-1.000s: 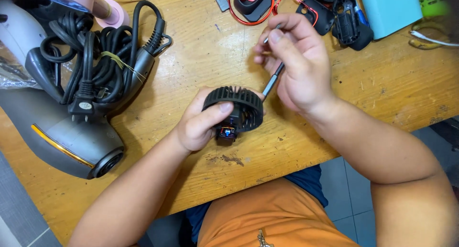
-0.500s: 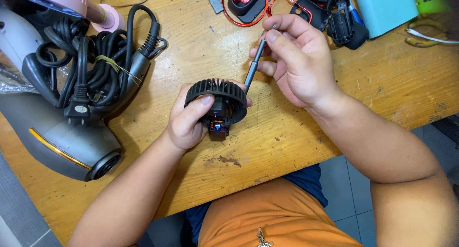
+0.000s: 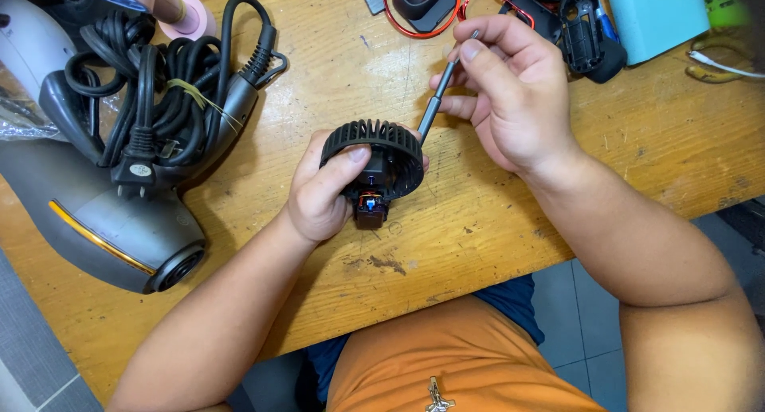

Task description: Disassembling and inspecting a small handheld fan using a screwdriver and a marker on a workbench.

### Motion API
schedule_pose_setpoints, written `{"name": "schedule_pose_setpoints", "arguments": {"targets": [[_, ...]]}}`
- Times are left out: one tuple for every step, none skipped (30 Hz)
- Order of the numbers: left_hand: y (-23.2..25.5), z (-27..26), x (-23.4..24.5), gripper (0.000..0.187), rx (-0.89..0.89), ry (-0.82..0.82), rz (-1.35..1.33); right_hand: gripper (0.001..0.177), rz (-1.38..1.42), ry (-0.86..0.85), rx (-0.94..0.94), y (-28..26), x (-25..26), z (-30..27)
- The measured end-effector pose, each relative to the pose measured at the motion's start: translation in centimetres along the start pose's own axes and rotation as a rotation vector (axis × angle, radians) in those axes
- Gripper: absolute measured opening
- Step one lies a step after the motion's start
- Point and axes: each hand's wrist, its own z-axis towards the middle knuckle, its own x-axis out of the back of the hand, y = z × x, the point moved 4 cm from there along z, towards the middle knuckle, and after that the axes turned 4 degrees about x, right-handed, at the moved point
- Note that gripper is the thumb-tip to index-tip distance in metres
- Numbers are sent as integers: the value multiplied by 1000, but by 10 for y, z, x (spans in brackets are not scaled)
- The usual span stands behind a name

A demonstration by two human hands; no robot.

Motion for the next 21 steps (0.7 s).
{"name": "schedule_pose_setpoints", "arguments": {"targets": [[1, 0, 0, 61, -9, -5, 17, 15, 14, 1, -40, 0, 1, 1], [2, 1, -1, 59, -19, -10, 34, 15, 28, 2, -81, 1, 1, 2], [1, 0, 0, 59, -18, -9, 33, 15, 27, 2, -82, 1, 3, 3], [1, -1, -1, 59, -16, -18, 44, 14, 68, -17, -138, 3, 5, 4], [1, -1, -1, 58, -16, -27, 57, 13, 108, -38, -192, 5, 6, 6], [2, 0, 0, 58, -17, -27, 57, 13, 108, -39, -191, 3, 7, 8], [2, 0, 0, 58, -31, -30, 102, 10, 147, -56, -218, 3, 6, 8], [3, 0, 0, 58, -45, -33, 147, 8, 186, -73, -245, 3, 6, 9], [3, 0, 0, 58, -45, -32, 146, 8, 186, -73, -245, 2, 6, 9], [3, 0, 1, 57, -47, -33, 145, 6, 192, -89, -251, 2, 6, 9], [3, 0, 1, 57, -48, -34, 142, 5, 198, -104, -257, 1, 5, 9], [3, 0, 0, 57, -47, -33, 142, 5, 198, -104, -258, -1, 6, 8], [5, 1, 0, 57, -50, -29, 156, 7, 183, -90, -227, -3, 7, 8], [6, 1, -1, 58, -54, -26, 170, 8, 169, -76, -196, -6, 7, 7], [7, 1, -1, 58, -54, -24, 169, 8, 168, -77, -197, -8, 9, 7], [7, 1, -2, 59, -41, -23, 148, 8, 117, -100, -190, -10, 9, 6], [7, 0, -2, 60, -29, -22, 128, 9, 66, -123, -184, -11, 10, 5], [4, -1, -1, 60, -29, -19, 128, 9, 66, -125, -186, -10, 10, 7], [2, -1, 0, 58, -47, -35, 136, 8, 71, -141, -215, -9, 10, 7], [0, -1, 1, 55, -66, -50, 144, 7, 75, -157, -244, -7, 10, 8], [1, -1, 0, 55, -65, -51, 144, 7, 75, -156, -244, -7, 11, 10]]}}
